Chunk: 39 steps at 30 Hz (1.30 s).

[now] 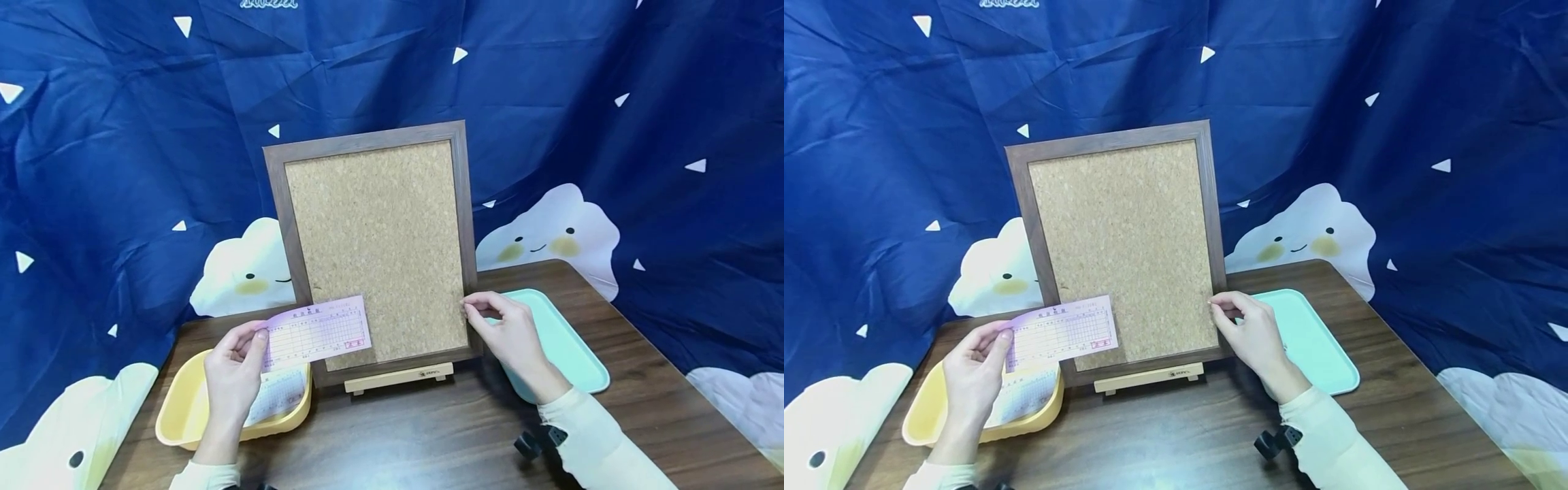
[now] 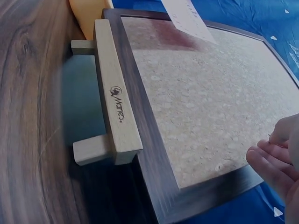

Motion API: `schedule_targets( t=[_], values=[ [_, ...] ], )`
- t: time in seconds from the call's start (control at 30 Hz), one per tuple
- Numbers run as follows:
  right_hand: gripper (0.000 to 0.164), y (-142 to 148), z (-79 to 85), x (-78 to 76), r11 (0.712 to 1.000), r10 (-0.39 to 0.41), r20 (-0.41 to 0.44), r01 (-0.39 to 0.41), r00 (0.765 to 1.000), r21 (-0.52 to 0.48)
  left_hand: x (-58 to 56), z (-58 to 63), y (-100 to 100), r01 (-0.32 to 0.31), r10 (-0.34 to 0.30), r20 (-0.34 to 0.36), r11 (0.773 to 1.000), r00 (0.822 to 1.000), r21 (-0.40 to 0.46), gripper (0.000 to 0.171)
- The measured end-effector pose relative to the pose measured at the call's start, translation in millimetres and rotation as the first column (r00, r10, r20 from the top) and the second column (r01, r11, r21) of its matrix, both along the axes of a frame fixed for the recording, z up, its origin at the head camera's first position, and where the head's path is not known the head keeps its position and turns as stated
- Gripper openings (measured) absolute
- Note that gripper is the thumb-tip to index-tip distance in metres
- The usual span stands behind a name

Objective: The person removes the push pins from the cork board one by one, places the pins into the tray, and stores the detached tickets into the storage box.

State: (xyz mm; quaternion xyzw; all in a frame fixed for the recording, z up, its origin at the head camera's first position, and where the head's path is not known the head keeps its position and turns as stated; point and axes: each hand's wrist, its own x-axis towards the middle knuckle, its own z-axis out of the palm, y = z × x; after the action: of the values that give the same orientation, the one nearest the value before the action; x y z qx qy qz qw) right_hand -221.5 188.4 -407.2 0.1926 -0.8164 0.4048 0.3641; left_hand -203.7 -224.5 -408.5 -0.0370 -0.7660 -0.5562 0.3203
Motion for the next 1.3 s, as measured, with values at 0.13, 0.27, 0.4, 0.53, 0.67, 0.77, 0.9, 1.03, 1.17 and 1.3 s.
schedule_targets(
  t=[0.13,0.27,0.4,0.53,0.67,0.77,0.9,1.03,1.17,1.3],
  values=[
    [0.009,4,1.2,-0.3,1.0,-0.004,-0.013,0.004,1.0,-0.004,4.8,6.9,2,-0.008,0.008,0.01,1.0,1.0,0.001,0.014],
    [0.009,7,2.0,0.1,1.0,-0.009,-0.028,0.009,1.0,-0.003,8.4,8.2,2,-0.024,0.024,0.034,1.0,0.999,0.005,0.015],
    [0.01,10,2.3,0.1,1.0,-0.025,-0.039,0.025,0.999,-0.002,6.9,2.5,-4,-0.036,0.036,0.019,0.999,0.999,0.006,0.015],
    [0.012,14,0.1,2.0,0.999,-0.04,-0.033,0.04,0.999,0.005,8.0,0.3,-8,-0.037,0.037,0.011,0.999,0.999,0.007,0.014],
    [0.01,19,-1.8,4.5,0.999,-0.051,-0.005,0.051,0.999,0.001,8.6,-1.0,-11,-0.038,0.038,0.014,0.999,0.999,0.009,0.015],
    [0.009,21,-2.1,5.4,0.999,-0.051,0.008,0.051,0.999,-0.007,9.1,-1.6,-14,-0.055,0.055,0.021,0.998,0.998,0.008,0.016],
    [0.011,23,-3.3,6.4,0.999,-0.04,-0.006,0.039,0.999,-0.027,11.3,-0.3,-15,-0.072,0.072,0.031,0.997,0.997,-0.002,0.016],
    [0.013,26,-5.6,6.2,0.998,-0.043,-0.032,0.042,0.999,-0.042,16.8,6.7,-12,-0.074,0.074,0.04,0.997,0.996,-0.005,0.016],
    [0.014,29,-7.2,6.1,0.997,-0.064,-0.037,0.063,0.997,-0.037,21.7,10.8,-12,-0.068,0.068,0.029,0.998,0.997,0.002,0.015],
    [0.014,32,-8.0,7.5,0.996,-0.086,-0.015,0.085,0.996,-0.03,17.4,2.7,-21,-0.077,0.076,0.026,0.997,0.997,0.011,0.016]
  ],
)
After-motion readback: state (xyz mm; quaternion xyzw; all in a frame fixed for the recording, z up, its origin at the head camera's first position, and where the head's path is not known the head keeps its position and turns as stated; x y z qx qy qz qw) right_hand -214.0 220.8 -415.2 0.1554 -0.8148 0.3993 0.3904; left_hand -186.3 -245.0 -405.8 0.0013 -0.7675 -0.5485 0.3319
